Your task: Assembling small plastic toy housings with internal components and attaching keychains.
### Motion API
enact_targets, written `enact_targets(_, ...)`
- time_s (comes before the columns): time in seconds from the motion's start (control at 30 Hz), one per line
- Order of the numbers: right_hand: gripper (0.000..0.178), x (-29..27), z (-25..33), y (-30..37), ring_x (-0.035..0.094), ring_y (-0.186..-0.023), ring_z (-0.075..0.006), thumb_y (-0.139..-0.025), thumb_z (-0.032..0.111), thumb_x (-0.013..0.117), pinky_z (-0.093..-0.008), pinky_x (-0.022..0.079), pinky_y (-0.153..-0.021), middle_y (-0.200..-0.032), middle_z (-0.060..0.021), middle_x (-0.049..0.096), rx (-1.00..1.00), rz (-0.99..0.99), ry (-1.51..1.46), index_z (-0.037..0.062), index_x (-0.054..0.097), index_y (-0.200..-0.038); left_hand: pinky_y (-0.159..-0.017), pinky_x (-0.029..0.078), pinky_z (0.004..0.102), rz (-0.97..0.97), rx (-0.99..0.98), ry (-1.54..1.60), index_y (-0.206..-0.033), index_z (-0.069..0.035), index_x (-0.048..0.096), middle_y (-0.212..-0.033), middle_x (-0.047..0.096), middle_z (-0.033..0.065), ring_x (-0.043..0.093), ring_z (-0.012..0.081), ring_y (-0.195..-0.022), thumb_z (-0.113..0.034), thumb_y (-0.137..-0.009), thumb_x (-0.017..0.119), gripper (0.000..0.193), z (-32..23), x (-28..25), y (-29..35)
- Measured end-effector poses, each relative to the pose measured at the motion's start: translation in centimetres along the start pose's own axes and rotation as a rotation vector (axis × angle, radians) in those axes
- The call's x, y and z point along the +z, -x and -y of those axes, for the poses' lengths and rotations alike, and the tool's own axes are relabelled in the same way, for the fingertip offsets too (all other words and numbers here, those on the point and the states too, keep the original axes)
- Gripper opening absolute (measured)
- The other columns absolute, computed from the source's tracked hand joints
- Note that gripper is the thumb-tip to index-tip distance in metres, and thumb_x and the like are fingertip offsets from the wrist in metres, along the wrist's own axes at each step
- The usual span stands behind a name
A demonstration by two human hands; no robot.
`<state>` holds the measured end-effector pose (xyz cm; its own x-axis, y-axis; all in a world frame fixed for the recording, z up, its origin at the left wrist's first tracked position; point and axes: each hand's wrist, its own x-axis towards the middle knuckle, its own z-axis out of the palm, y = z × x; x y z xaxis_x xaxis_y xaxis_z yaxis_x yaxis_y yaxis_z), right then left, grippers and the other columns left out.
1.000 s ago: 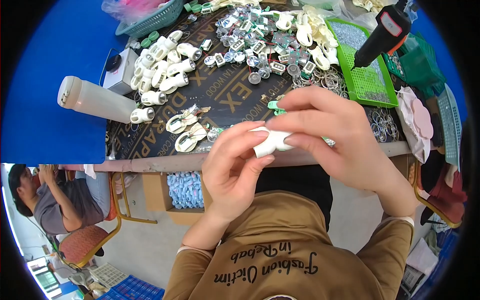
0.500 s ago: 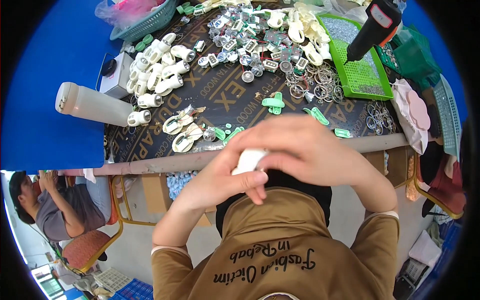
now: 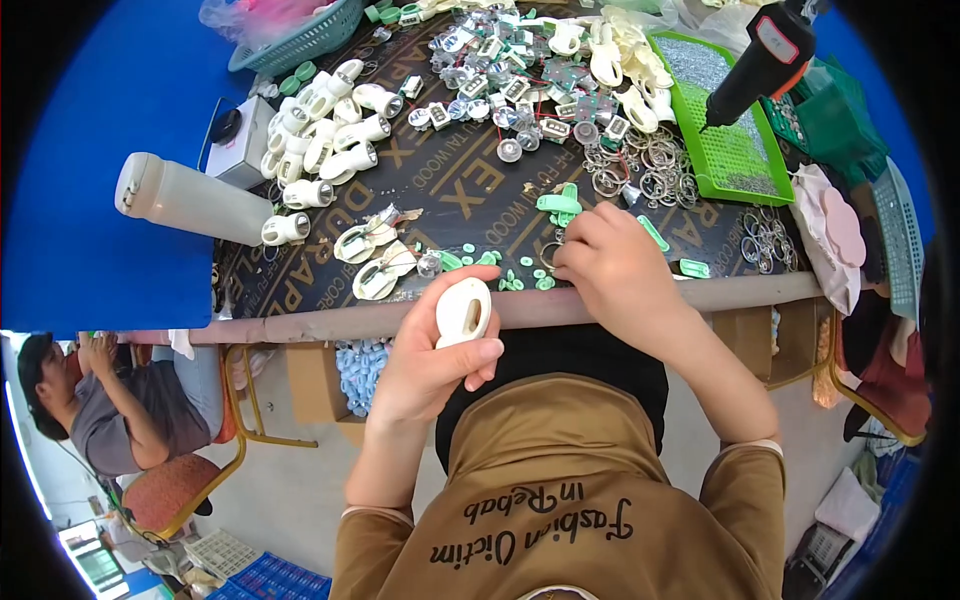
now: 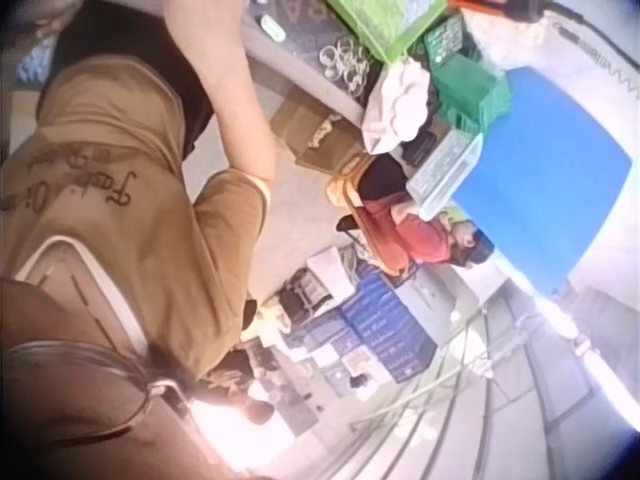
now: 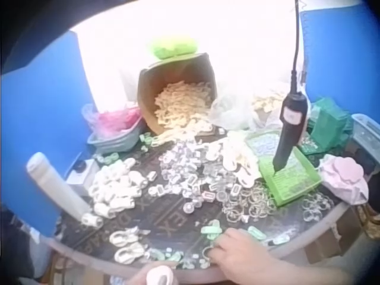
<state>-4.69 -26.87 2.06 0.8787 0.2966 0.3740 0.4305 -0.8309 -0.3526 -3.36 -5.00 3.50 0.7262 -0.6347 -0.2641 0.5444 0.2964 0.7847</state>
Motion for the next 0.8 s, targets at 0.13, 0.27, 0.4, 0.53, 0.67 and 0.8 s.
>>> enact_targets(0.13, 0.008, -0.3, -1.0, 0.0, 0.054, -0.073, -0.021, -0.067, 0.0, 0.064, -0.031, 0.044, -0.064, -0.078, -0.0065, 0.055, 0.085, -0.115, -0.194, 0.0013, 0.06, -0.073, -0.047, 0.038, 0.0199, -0.004, 0.043, 0.043, -0.12, -0.002, 0.039, -0.074, 0.052, 0.0054, 0.052, 0.0094, -0.059, 0.001, -0.075, 0.062, 0.05, 0.3, 0.4, -0.8)
enact_targets(0.27, 0.001, -1.4, -1.2, -0.2, 0.055, -0.068, -0.0087, -0.079, -0.001, 0.057, -0.021, 0.044, -0.062, -0.082, -0.0055, 0.06, 0.394, -0.082, -0.595, -0.0017, 0.057, -0.079, -0.048, 0.039, 0.0204, -0.048, 0.113, 0.012, -0.118, -0.003, 0.04, -0.077, 0.053, 0.0067, 0.052, 0.0103, -0.061, 0.001, -0.077, 0.061, 0.046, 0.7, 0.8, -2.0)
enact_targets(0.4, 0.008, -2.2, -0.8, -0.2, 0.059, -0.07, -0.0111, -0.089, 0.008, 0.05, -0.0224, 0.048, -0.06, -0.084, -0.01, 0.062, 0.49, -0.158, -1.107, 0.0001, 0.049, -0.089, -0.052, 0.041, 0.0207, -0.119, 0.181, 0.013, -0.117, -0.003, 0.04, -0.084, 0.057, 0.0109, 0.054, 0.0121, -0.067, 0.0, -0.078, 0.059, 0.044, 1.0, 2.3, -3.0)
enact_targets(0.53, 0.009, -2.9, 0.3, 0.2, 0.061, -0.074, -0.0148, -0.09, 0.01, 0.049, -0.024, 0.051, -0.063, -0.085, -0.0111, 0.061, 0.531, -0.168, -1.417, 0.0009, 0.048, -0.091, -0.068, 0.05, 0.0271, -0.105, 0.202, 0.016, -0.118, -0.003, 0.039, -0.094, 0.058, 0.0134, 0.059, 0.0177, -0.082, -0.001, -0.081, 0.056, 0.041, 1.6, 3.7, -3.7)
enact_targets(0.67, 0.009, -3.1, 1.0, 0.8, 0.063, -0.074, -0.0183, -0.091, 0.011, 0.047, -0.0264, 0.053, -0.065, -0.087, -0.0124, 0.061, 0.549, -0.196, -1.608, 0.0013, 0.047, -0.092, -0.074, 0.052, 0.0311, -0.086, 0.155, 0.184, -0.118, -0.004, 0.038, -0.099, 0.057, 0.0132, 0.06, 0.0203, -0.088, 0.0, -0.081, 0.057, 0.042, 2.2, 4.3, -3.9)
enact_targets(0.8, 0.01, -2.8, 0.9, 1.3, 0.064, -0.074, -0.0207, -0.091, 0.011, 0.047, -0.0278, 0.054, -0.066, -0.087, -0.0128, 0.061, 0.572, -0.217, -1.643, 0.0014, 0.047, -0.092, -0.07, 0.053, 0.0296, -0.058, 0.069, 0.301, -0.12, -0.004, 0.038, -0.095, 0.058, 0.012, 0.061, 0.0202, -0.083, 0.001, -0.08, 0.058, 0.044, 3.0, 3.6, -4.0)
